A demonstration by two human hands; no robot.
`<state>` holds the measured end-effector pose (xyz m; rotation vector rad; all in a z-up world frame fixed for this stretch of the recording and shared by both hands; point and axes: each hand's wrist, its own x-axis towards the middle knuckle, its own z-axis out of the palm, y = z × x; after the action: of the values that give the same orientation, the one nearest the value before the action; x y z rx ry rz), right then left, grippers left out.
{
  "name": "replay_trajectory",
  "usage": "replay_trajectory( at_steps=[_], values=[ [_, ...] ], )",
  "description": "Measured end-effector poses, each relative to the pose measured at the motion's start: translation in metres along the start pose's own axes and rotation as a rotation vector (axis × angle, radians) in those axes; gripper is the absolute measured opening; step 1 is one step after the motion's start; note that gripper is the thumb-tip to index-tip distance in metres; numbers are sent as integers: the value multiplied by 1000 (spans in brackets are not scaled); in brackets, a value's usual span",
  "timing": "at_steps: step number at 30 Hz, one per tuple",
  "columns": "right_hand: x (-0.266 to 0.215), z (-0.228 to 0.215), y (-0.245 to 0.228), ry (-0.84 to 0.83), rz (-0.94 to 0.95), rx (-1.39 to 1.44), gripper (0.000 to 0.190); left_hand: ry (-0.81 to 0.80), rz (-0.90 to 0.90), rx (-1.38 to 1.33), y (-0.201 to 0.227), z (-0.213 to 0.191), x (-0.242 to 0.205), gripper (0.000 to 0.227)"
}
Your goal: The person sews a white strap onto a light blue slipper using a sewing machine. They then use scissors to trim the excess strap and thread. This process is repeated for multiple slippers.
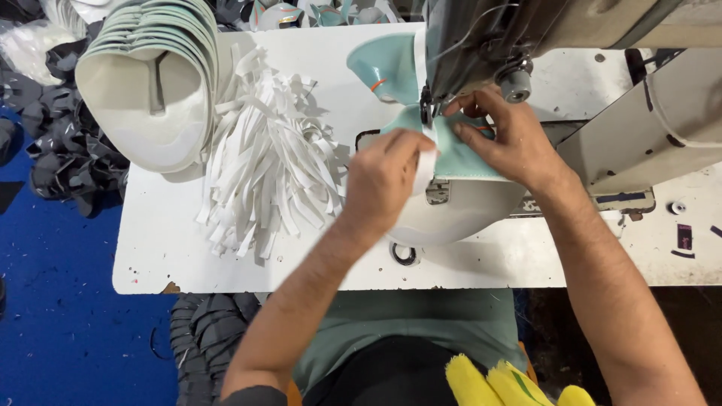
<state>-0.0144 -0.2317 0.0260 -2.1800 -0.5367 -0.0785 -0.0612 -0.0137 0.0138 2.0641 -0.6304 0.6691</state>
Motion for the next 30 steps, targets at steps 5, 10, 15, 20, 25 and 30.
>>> replay_trajectory(
  at_steps=[5, 10, 15, 20, 25, 30],
  values=[
    [1, 1, 4, -5, -36, 31, 28, 51, 117, 90, 12, 6, -16, 15],
    [4, 2, 8, -2, -60, 62, 26, 64, 138, 105, 11, 11, -19, 13],
    [8, 7, 23, 23, 27, -15, 30, 75, 146, 126, 9, 9, -13, 16],
    [20, 7, 27, 31, 257, -119, 39, 49, 100, 106, 2, 11, -8, 14],
    [12, 6, 31, 81, 181, -94, 37, 27, 81, 143, 4, 8, -7, 19],
    [-56, 15, -40, 457, 188, -247, 19, 17, 121, 92, 2, 3, -13, 27]
  ],
)
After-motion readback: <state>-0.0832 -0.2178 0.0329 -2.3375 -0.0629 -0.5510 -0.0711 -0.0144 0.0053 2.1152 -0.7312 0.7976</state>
